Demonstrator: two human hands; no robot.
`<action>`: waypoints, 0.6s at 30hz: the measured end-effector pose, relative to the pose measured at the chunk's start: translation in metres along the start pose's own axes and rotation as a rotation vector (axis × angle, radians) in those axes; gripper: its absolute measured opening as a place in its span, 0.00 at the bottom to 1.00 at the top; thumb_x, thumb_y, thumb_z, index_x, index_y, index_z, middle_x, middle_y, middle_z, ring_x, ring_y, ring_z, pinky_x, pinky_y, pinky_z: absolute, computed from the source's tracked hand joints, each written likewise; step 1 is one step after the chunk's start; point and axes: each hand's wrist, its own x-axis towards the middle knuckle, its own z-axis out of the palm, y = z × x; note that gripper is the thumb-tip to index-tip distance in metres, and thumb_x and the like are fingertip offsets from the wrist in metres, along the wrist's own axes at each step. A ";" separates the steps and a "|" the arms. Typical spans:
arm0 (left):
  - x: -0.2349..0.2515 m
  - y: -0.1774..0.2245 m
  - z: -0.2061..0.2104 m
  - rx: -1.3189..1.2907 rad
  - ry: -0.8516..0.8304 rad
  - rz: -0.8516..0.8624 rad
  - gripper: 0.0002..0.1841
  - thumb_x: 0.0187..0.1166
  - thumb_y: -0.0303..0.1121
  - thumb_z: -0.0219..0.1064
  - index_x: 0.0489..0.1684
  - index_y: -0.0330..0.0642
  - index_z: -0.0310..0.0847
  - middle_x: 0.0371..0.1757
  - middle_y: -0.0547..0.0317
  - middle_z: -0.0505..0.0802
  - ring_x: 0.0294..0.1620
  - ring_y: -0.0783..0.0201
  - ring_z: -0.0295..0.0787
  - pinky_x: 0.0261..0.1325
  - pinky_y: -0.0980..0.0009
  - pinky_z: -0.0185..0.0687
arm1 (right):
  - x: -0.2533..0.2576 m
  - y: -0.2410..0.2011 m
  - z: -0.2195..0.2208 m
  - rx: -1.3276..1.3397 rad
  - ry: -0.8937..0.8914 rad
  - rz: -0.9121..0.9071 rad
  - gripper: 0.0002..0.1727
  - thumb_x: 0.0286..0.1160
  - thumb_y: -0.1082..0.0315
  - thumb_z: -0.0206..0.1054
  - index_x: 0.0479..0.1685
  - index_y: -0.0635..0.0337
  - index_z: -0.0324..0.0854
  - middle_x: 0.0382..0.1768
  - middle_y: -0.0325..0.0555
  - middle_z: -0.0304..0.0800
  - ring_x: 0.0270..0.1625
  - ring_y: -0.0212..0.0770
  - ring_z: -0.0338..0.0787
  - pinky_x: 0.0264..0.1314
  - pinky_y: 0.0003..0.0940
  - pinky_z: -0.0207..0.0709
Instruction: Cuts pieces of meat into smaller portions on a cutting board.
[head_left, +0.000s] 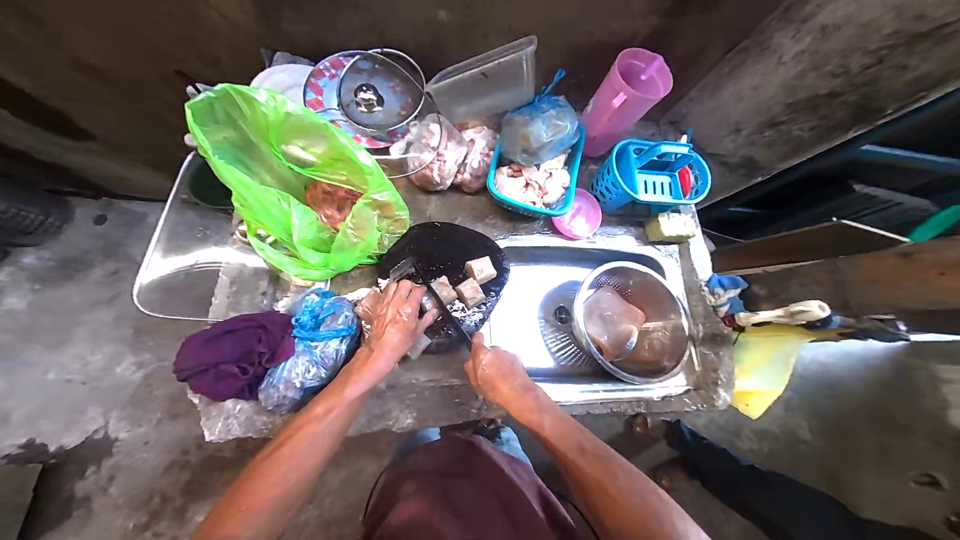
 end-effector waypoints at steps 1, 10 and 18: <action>0.001 0.000 0.001 -0.002 0.000 -0.001 0.25 0.79 0.50 0.70 0.60 0.35 0.88 0.60 0.38 0.90 0.66 0.38 0.85 0.70 0.45 0.78 | 0.004 -0.001 -0.002 0.012 0.003 -0.006 0.28 0.91 0.57 0.48 0.85 0.61 0.59 0.56 0.65 0.90 0.61 0.65 0.92 0.61 0.64 0.83; 0.012 0.015 -0.028 -0.033 -0.250 -0.115 0.34 0.81 0.48 0.71 0.81 0.36 0.70 0.76 0.33 0.80 0.72 0.35 0.82 0.73 0.41 0.77 | 0.001 0.037 0.015 0.292 -0.040 -0.108 0.23 0.91 0.54 0.51 0.74 0.59 0.71 0.51 0.60 0.89 0.49 0.57 0.93 0.51 0.60 0.84; 0.032 0.022 -0.018 -0.349 0.054 -0.355 0.18 0.84 0.34 0.64 0.69 0.40 0.82 0.66 0.36 0.86 0.62 0.44 0.88 0.67 0.47 0.83 | -0.008 0.076 0.018 0.437 0.299 0.106 0.25 0.92 0.55 0.47 0.79 0.56 0.72 0.55 0.61 0.92 0.60 0.60 0.93 0.62 0.63 0.82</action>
